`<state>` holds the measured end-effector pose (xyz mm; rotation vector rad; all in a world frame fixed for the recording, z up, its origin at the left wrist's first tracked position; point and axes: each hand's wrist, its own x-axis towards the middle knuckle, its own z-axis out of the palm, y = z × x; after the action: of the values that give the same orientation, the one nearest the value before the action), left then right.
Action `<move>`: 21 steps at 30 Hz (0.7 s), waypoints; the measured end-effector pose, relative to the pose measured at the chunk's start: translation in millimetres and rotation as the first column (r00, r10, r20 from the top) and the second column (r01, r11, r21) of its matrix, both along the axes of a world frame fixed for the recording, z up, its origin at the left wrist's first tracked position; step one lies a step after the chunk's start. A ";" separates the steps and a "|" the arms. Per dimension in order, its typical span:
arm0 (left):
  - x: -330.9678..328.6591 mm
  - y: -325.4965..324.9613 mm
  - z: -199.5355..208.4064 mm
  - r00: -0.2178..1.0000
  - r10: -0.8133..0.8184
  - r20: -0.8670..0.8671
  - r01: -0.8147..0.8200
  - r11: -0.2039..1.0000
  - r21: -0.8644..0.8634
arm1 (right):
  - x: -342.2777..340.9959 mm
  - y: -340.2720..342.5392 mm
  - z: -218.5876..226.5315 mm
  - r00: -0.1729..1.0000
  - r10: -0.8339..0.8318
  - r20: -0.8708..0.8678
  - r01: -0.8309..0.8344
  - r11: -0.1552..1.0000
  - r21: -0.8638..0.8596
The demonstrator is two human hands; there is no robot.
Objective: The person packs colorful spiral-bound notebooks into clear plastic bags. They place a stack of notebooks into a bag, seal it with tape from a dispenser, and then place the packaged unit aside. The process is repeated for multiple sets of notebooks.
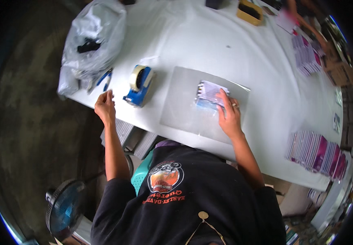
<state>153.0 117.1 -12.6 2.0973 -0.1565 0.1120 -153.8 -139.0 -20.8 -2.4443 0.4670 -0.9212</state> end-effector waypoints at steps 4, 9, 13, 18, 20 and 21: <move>-133.0 -113.3 49.2 0.688 -0.726 -0.011 0.576 0.555 -0.600 | 0.4 2.7 0.8 0.998 0.029 0.060 -0.035 0.995 0.097; -209.7 -153.8 3.8 0.497 -0.592 -0.634 0.397 0.805 -0.440 | -3.1 10.4 -4.5 0.995 0.022 0.100 -0.042 0.979 0.198; -205.2 -149.8 -9.2 0.569 -0.625 -0.535 0.438 0.781 -0.446 | -2.1 15.1 2.4 0.995 0.036 -0.095 -0.023 0.991 0.132; -142.3 -131.5 -100.5 0.838 -0.528 -0.140 0.542 0.835 0.097 | 1.6 -6.2 56.0 0.950 0.016 -0.312 -0.049 0.994 -0.099; -147.7 -147.6 -67.9 0.682 -0.725 -0.097 0.727 0.660 0.187 | -3.1 -20.5 35.0 0.949 0.044 -0.311 -0.034 0.999 0.036; -137.7 -152.3 -65.4 0.498 -0.867 0.010 0.862 0.496 0.106 | -0.2 -25.1 27.7 0.943 0.042 -0.331 0.043 0.969 0.245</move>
<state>15.3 -35.2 -78.0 1.8517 -1.2729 -0.4612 -154.0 -164.2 6.8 -2.3679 0.6581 -0.4117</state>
